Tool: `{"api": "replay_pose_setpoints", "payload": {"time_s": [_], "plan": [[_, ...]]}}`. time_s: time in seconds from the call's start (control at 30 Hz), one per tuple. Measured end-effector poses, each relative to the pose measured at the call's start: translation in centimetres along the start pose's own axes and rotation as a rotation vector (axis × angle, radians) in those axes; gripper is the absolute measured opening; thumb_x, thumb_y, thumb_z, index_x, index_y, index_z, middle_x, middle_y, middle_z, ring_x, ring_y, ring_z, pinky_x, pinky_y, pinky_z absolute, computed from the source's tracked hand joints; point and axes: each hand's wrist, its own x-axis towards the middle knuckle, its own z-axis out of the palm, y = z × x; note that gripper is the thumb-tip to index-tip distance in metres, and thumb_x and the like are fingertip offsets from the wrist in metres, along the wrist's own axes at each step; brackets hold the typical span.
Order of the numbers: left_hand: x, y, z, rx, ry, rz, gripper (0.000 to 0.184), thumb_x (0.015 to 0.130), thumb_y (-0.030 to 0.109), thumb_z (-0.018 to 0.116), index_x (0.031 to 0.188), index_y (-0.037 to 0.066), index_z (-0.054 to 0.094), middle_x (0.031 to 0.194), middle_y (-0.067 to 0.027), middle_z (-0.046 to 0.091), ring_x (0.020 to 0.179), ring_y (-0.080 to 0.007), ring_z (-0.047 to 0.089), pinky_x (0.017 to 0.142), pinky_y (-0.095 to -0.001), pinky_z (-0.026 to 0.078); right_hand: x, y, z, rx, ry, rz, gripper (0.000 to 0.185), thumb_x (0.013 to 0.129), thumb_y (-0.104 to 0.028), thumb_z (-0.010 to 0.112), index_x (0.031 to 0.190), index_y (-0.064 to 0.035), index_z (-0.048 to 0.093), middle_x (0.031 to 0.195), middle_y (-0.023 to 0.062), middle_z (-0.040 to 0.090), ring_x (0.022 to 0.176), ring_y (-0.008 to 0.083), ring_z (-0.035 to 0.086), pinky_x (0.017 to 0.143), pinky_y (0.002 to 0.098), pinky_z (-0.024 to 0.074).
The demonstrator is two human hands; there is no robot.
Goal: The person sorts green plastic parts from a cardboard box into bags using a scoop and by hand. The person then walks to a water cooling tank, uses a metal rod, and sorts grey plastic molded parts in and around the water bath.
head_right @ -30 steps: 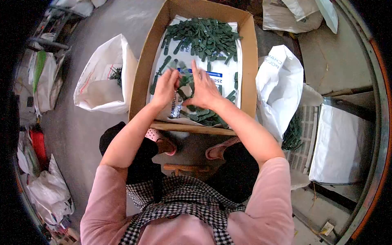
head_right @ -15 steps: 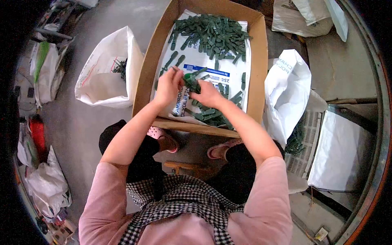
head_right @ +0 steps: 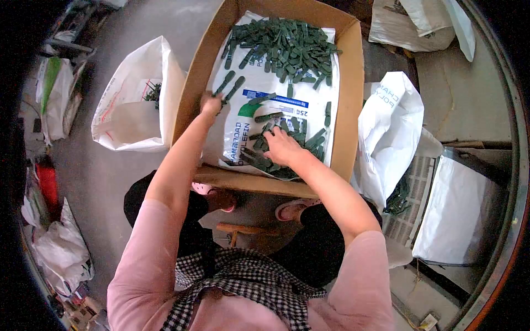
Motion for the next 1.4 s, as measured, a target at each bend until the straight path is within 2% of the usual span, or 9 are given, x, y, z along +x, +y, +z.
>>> {"api": "replay_pose_setpoints", "payload": {"time_s": [0.27,0.33,0.43,0.6,0.97,1.23,1.3,1.37,1.4], "plan": [[-2.4,3.2,-0.2,0.466,-0.211,0.45,0.027,0.089,0.028,0.044,0.091,0.005,0.058,0.087,-0.0193,0.061,0.088,-0.0348,0.057,0.072,-0.0418,0.043,0.9,0.4,-5.4,-0.079,0.548,-0.175,0.091,0.062,-0.038,0.075,0.133,-0.0073,0.027,0.134,0.02,0.028,0.126,0.0381,0.024,0.104,0.0527,0.0167],[-5.2,5.3,-1.3,0.203,-0.431,0.816,0.026,0.092,0.025,0.041,0.084,0.004,0.054,0.074,-0.0114,0.06,0.071,-0.0264,0.058,0.06,-0.0347,0.042,0.7,-0.2,-7.3,-0.144,0.679,-0.249,0.104,0.052,-0.046,0.078,0.135,-0.0121,0.024,0.137,0.0181,0.026,0.13,0.0367,0.018,0.104,0.0572,0.0068],[-8.2,8.5,-2.5,-0.048,-0.677,0.686,0.025,0.093,0.025,0.041,0.08,0.006,0.05,0.063,-0.0002,0.049,0.056,-0.0116,0.047,0.05,-0.0258,0.034,0.3,-0.7,-7.9,0.001,0.592,-0.221,0.106,0.05,-0.047,0.078,0.135,-0.0146,0.025,0.135,0.018,0.029,0.13,0.0361,0.017,0.103,0.0591,0.0041],[-12.3,9.1,-2.8,-0.565,-0.706,0.428,0.026,0.092,0.024,0.043,0.078,0.004,0.049,0.064,0.002,0.049,0.058,-0.0052,0.042,0.05,-0.0217,0.036,-2.0,-1.3,-8.4,1.27,0.146,-0.464,0.071,0.062,-0.001,0.074,0.124,-0.0088,0.042,0.104,0.0019,0.056,0.098,0.0119,0.051,0.088,0.0263,0.0405],[-15.6,10.4,-5.5,-0.134,-0.384,0.805,0.018,0.088,0.018,0.048,0.084,0.001,0.053,0.066,-0.0115,0.056,0.057,-0.019,0.054,0.054,-0.0296,0.043,-4.8,-1.2,-7.2,2.023,-0.214,-0.402,0.063,0.071,-0.009,0.052,0.13,-0.0068,0.03,0.109,0.0104,0.052,0.095,0.0265,0.055,0.084,0.0359,0.0436],[-13.9,9.1,-5.9,-0.657,-0.515,0.214,0.034,0.093,0.03,0.041,0.072,0.005,0.051,0.052,0.001,0.04,0.046,-0.0074,0.034,0.043,-0.0223,0.027,-1.1,-5.5,-4.8,0.88,0.107,-0.119,0.024,0.071,-0.012,0.063,0.093,-0.0035,0.057,0.071,0.0098,0.062,0.076,0.0202,0.06,0.072,0.0337,0.0462],[-12.3,8.5,-7.2,-0.741,-0.75,-0.036,0.034,0.092,0.033,0.043,0.072,0.006,0.051,0.051,0.0034,0.038,0.043,-0.0081,0.034,0.04,-0.023,0.027,-1.5,-5.9,-5.2,-0.001,0.664,-0.049,0.019,0.069,-0.011,0.061,0.084,-0.0014,0.056,0.068,0.0155,0.061,0.066,0.0302,0.061,0.063,0.0394,0.0474],[-11.8,8.3,-7.5,-0.519,-0.792,0.06,0.032,0.091,0.031,0.043,0.075,0.005,0.052,0.053,-0.0029,0.049,0.045,-0.0153,0.046,0.042,-0.0295,0.036,-0.2,-4.8,-4.4,-0.179,0.837,-0.268,0.013,0.066,-0.005,0.055,0.078,-0.0001,0.053,0.058,0.0166,0.057,0.054,0.0334,0.058,0.051,0.0412,0.0465],[-12.3,8.1,-7.4,0.02,-0.51,0.541,0.028,0.09,0.027,0.045,0.077,0.004,0.053,0.058,-0.0094,0.053,0.05,-0.0219,0.052,0.047,-0.0344,0.04,0.0,-4.8,-4.4,-0.244,0.793,-0.241,0.012,0.067,-0.004,0.054,0.078,-0.0005,0.053,0.057,0.0166,0.057,0.054,0.0331,0.058,0.051,0.0414,0.0466]]}}
